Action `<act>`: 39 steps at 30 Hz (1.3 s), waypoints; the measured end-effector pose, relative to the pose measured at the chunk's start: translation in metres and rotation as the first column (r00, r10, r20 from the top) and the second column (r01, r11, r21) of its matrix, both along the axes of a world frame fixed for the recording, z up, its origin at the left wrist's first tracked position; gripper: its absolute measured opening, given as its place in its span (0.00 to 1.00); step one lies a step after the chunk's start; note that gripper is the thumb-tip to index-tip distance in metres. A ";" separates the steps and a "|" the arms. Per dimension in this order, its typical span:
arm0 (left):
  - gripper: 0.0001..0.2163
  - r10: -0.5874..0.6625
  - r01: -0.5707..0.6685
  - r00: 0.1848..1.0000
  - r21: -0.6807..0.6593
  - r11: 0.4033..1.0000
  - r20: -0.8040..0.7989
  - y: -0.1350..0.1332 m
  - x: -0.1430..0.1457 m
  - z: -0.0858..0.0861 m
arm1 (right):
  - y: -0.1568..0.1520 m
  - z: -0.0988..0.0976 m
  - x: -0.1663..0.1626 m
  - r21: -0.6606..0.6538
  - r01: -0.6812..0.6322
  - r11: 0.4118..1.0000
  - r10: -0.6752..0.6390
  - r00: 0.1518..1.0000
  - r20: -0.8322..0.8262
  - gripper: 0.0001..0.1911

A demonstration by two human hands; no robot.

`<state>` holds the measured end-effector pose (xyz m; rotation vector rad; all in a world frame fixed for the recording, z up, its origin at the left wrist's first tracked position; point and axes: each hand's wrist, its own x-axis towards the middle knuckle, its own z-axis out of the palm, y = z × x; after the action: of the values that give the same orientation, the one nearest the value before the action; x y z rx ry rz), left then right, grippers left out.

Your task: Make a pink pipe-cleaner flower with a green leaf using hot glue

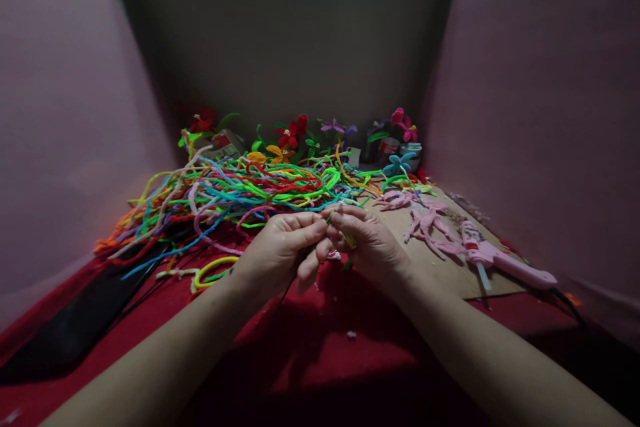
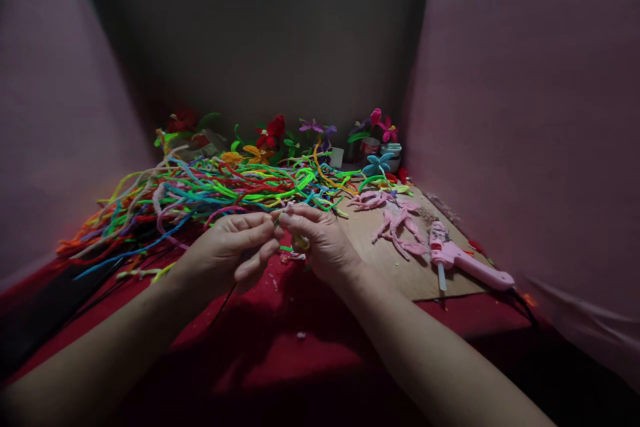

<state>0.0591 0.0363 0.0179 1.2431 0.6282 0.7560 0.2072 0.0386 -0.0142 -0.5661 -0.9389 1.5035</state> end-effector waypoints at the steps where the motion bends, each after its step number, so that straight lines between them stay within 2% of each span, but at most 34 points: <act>1: 0.10 0.059 -0.054 0.997 0.092 0.994 -0.059 -0.003 0.002 0.002 | 0.000 0.001 -0.001 -0.009 0.022 1.000 -0.022 1.000 -0.006 0.03; 4: 0.09 0.262 -0.187 0.949 0.355 0.916 -0.176 -0.010 0.007 0.006 | -0.002 0.003 -0.002 -0.025 0.066 0.998 -0.066 0.998 0.004 0.03; 6: 0.09 0.325 -0.225 0.926 0.412 0.883 -0.192 -0.011 0.008 0.006 | -0.002 0.004 -0.003 -0.020 0.067 0.998 -0.067 0.998 0.015 0.03; 8: 0.09 0.275 -0.209 0.945 0.325 0.922 -0.174 -0.008 0.006 0.004 | -0.002 0.004 -0.003 -0.014 0.053 0.998 -0.053 0.998 0.030 0.03; 11: 0.08 0.085 -0.084 0.995 0.034 0.996 -0.042 -0.001 0.001 -0.001 | -0.001 0.003 -0.002 -0.002 0.017 1.000 -0.017 0.998 0.057 0.05; 14: 0.06 -0.070 0.082 0.994 -0.153 0.985 0.078 0.005 -0.004 -0.003 | -0.002 0.003 0.000 -0.005 -0.045 0.999 0.045 0.997 0.057 0.07; 16: 0.07 -0.115 0.125 0.991 -0.146 0.981 0.071 0.005 -0.004 -0.004 | -0.002 0.003 0.000 -0.010 -0.050 0.999 0.051 0.998 0.043 0.07; 17: 0.08 -0.104 0.106 0.994 -0.094 0.990 0.024 0.005 -0.003 -0.004 | -0.002 0.002 0.000 -0.011 -0.030 0.999 0.030 0.999 0.034 0.06; 19: 0.09 0.033 -0.015 0.991 0.130 0.991 -0.130 0.002 0.000 -0.005 | -0.001 0.001 -0.001 -0.008 0.044 0.999 -0.044 0.999 0.026 0.04; 20: 0.08 0.157 -0.094 0.968 0.297 0.950 -0.194 0.001 0.002 -0.006 | -0.001 0.000 -0.002 -0.001 0.081 0.997 -0.081 0.996 0.030 0.04; 21: 0.06 0.303 -0.174 0.929 0.472 0.864 -0.212 -0.001 0.003 -0.008 | -0.001 0.000 -0.003 0.007 0.112 0.994 -0.112 0.993 0.040 0.04; 22: 0.04 0.426 -0.228 0.886 0.626 0.746 -0.184 -0.003 0.005 -0.010 | -0.001 -0.001 -0.004 0.017 0.136 0.991 -0.137 0.989 0.055 0.04; 23: 0.02 0.505 -0.255 0.851 0.727 0.638 -0.144 -0.004 0.006 -0.011 | -0.001 -0.001 -0.004 0.028 0.151 0.988 -0.152 0.986 0.072 0.04; 24: 0.02 0.549 -0.272 0.829 0.780 0.563 -0.107 -0.005 0.007 -0.012 | -0.002 -0.001 -0.005 0.040 0.159 0.986 -0.162 0.983 0.086 0.05; 25: 0.05 0.559 -0.280 0.823 0.786 0.551 -0.099 -0.006 0.007 -0.012 | -0.003 -0.001 -0.005 0.049 0.160 0.986 -0.165 0.981 0.100 0.05; 26: 0.07 0.547 -0.285 0.828 0.750 0.597 -0.121 -0.007 0.007 -0.011 | -0.004 0.000 -0.005 0.057 0.153 0.987 -0.159 0.981 0.113 0.05; 29: 0.12 0.406 -0.271 0.890 0.473 0.838 -0.209 -0.006 0.005 -0.005 | -0.008 0.003 -0.004 0.074 0.094 0.993 -0.104 0.985 0.137 0.05; 31: 0.12 0.264 -0.207 0.946 0.277 0.938 -0.187 -0.005 0.003 -0.001 | -0.009 0.005 -0.002 0.057 0.036 0.998 -0.044 0.989 0.142 0.05; 33: 0.10 0.135 -0.123 0.985 0.116 0.986 -0.106 -0.002 0.001 0.000 | -0.009 0.005 -0.001 0.035 -0.034 0.999 0.029 0.990 0.136 0.07; 36: 0.09 0.001 -0.001 1.000 -0.064 0.998 0.004 0.001 0.000 -0.002 | -0.007 0.003 -0.001 0.025 -0.125 0.992 0.122 0.986 0.116 0.11; 38: 0.10 -0.051 0.051 0.999 -0.088 0.995 0.008 0.002 0.001 -0.002 | -0.006 0.002 -0.001 0.044 -0.122 0.992 0.117 0.988 0.104 0.10; 39: 0.11 -0.057 0.055 0.998 -0.054 0.997 -0.018 0.002 0.001 -0.002 | -0.006 0.001 -0.002 0.063 -0.092 0.994 0.085 0.991 0.104 0.09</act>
<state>0.0601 0.0383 0.0164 1.2153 0.6235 0.6768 0.2056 0.0327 -0.0132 -0.5626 -1.1019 1.5272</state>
